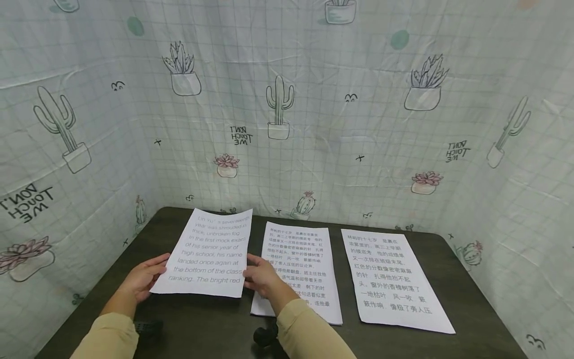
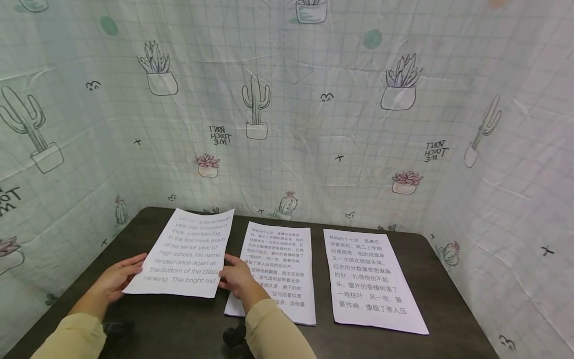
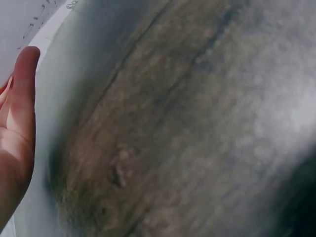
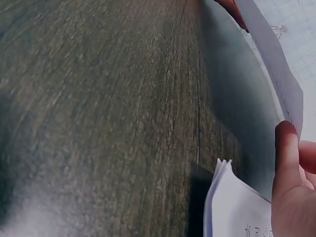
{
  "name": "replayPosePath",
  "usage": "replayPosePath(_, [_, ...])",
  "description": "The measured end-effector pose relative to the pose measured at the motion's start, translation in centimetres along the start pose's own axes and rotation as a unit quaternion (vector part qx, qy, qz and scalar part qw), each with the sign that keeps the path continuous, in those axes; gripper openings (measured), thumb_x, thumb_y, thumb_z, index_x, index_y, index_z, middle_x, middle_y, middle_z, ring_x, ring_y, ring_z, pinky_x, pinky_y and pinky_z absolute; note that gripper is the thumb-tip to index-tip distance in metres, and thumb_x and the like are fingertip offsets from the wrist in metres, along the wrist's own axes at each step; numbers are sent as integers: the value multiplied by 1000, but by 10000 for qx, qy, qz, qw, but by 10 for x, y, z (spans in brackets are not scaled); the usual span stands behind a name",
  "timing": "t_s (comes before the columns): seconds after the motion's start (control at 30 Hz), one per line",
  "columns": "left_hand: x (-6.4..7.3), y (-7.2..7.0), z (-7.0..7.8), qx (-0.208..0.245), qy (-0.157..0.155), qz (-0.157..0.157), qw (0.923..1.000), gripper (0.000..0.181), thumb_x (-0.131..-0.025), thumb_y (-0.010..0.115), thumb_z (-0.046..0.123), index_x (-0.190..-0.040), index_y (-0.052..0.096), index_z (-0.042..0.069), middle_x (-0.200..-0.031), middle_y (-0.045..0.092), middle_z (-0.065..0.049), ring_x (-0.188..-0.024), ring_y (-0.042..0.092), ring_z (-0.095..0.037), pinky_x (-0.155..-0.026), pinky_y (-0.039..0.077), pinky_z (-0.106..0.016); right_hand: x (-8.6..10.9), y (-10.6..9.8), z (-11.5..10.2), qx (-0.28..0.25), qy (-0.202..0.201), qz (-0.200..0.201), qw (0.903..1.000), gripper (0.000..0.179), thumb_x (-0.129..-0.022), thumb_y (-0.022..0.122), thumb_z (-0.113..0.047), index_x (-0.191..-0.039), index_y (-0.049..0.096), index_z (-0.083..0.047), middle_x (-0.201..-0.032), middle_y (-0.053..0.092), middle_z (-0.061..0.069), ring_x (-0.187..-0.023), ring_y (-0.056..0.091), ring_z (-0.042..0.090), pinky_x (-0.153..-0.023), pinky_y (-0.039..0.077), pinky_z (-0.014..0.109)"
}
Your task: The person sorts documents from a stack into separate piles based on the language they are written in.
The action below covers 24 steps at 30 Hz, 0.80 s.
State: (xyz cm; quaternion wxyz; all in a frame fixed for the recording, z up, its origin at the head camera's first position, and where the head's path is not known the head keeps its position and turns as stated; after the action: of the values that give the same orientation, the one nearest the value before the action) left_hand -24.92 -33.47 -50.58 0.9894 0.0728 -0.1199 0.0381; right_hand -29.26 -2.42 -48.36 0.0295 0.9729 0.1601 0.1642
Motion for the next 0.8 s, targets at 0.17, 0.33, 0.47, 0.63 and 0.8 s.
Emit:
replayPosePath(0.17, [-3, 1, 0, -131, -99, 312, 9994, 61, -100, 49, 6, -153, 21, -4, -90, 67, 24, -81, 67, -2, -70, 57, -25, -3, 4, 2, 28, 7, 94, 10000, 66, -84, 54, 12, -147, 39, 0, -124, 63, 22, -88, 65, 16, -77, 58, 33])
replayPosePath(0.33, [-4, 0, -1, -241, -146, 661, 9974, 57, -100, 53, 15, -151, 32, 0, -87, 67, 24, -79, 65, 0, -70, 56, -24, -6, 8, 5, 6, 19, 140, 9999, 62, -86, 54, 10, -146, 40, 2, -117, 65, 22, -91, 65, 18, -80, 59, 37])
replayPosePath(0.47, [-6, 0, -2, -227, -151, 748, 9968, 56, -100, 53, 16, -150, 32, -1, -85, 66, 25, -78, 64, 0, -70, 55, -22, -6, 10, 6, -43, 68, 153, 9998, 58, -89, 54, 8, -146, 39, 4, -115, 63, 22, -95, 66, 20, -83, 59, 39])
replayPosePath(0.63, [-4, 1, 1, -434, -221, 675, 9965, 63, -103, 48, 21, -155, 19, 0, -101, 65, 20, -81, 60, 5, -73, 53, -21, -5, 11, 5, 44, 135, 160, 9998, 56, -93, 56, 3, -146, 38, 6, -118, 63, 23, -101, 68, 25, -83, 59, 40])
replayPosePath(0.8, [-3, -2, 0, -493, -156, 602, 9968, 69, -102, 50, 29, -155, 17, 1, -145, 51, -13, -95, 59, 5, -80, 51, -18, -3, 11, 4, 136, 231, 186, 9995, 58, -93, 58, 0, -146, 36, 8, -120, 64, 24, -106, 67, 30, -81, 60, 37])
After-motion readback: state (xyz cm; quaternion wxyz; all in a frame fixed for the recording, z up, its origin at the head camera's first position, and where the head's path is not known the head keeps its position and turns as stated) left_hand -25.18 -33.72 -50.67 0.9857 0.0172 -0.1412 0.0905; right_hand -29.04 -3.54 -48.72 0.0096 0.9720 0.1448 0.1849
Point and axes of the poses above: each hand's wrist, its own x-axis away from the middle knuckle, its own y-axis out of the palm, z = x × y, the point moved 1 cm from there along -x, towards the middle knuckle
